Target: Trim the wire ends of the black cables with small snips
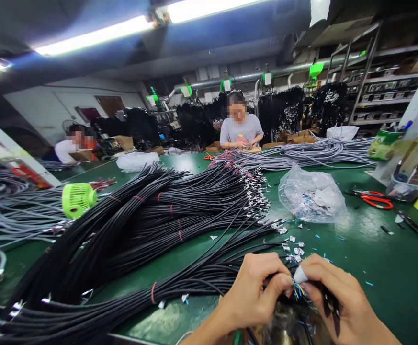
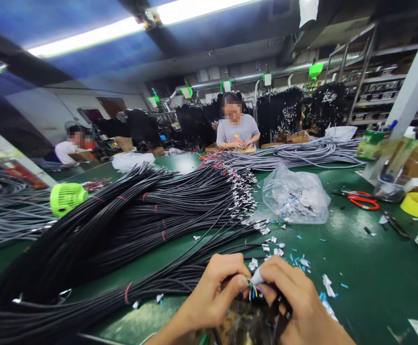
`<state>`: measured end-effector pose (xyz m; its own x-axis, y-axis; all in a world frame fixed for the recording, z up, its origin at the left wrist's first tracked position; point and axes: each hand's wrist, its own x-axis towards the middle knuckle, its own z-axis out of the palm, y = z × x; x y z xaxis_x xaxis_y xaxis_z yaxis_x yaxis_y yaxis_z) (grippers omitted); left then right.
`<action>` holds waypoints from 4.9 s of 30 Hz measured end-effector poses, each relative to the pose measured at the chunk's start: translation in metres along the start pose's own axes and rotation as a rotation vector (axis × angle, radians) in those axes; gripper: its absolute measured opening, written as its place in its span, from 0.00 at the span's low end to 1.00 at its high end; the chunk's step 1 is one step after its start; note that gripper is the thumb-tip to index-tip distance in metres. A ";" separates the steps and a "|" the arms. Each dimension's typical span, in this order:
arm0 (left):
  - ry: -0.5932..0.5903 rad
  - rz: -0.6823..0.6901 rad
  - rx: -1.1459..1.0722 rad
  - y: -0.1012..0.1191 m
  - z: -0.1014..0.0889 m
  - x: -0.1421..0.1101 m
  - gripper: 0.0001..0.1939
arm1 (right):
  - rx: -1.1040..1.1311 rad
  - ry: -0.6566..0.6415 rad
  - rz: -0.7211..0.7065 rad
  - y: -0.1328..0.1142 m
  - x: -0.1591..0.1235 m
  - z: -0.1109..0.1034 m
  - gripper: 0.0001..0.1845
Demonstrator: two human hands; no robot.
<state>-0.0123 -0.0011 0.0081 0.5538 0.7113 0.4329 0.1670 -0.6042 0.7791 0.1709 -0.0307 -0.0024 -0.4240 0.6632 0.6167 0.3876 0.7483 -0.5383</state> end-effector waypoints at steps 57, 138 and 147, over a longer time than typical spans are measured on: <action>0.159 0.048 -0.069 -0.005 0.005 0.003 0.12 | -0.024 0.205 0.075 0.007 0.006 -0.014 0.06; -0.098 -0.340 -0.536 -0.005 0.011 0.004 0.28 | -0.045 0.286 0.118 0.004 -0.003 -0.001 0.09; -0.102 -0.350 -0.518 -0.008 0.012 0.004 0.27 | -0.007 0.313 0.012 0.004 0.000 -0.002 0.14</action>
<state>-0.0015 0.0027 -0.0018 0.6174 0.7818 0.0873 -0.0503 -0.0714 0.9962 0.1736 -0.0278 -0.0031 -0.1474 0.6354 0.7580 0.3969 0.7400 -0.5431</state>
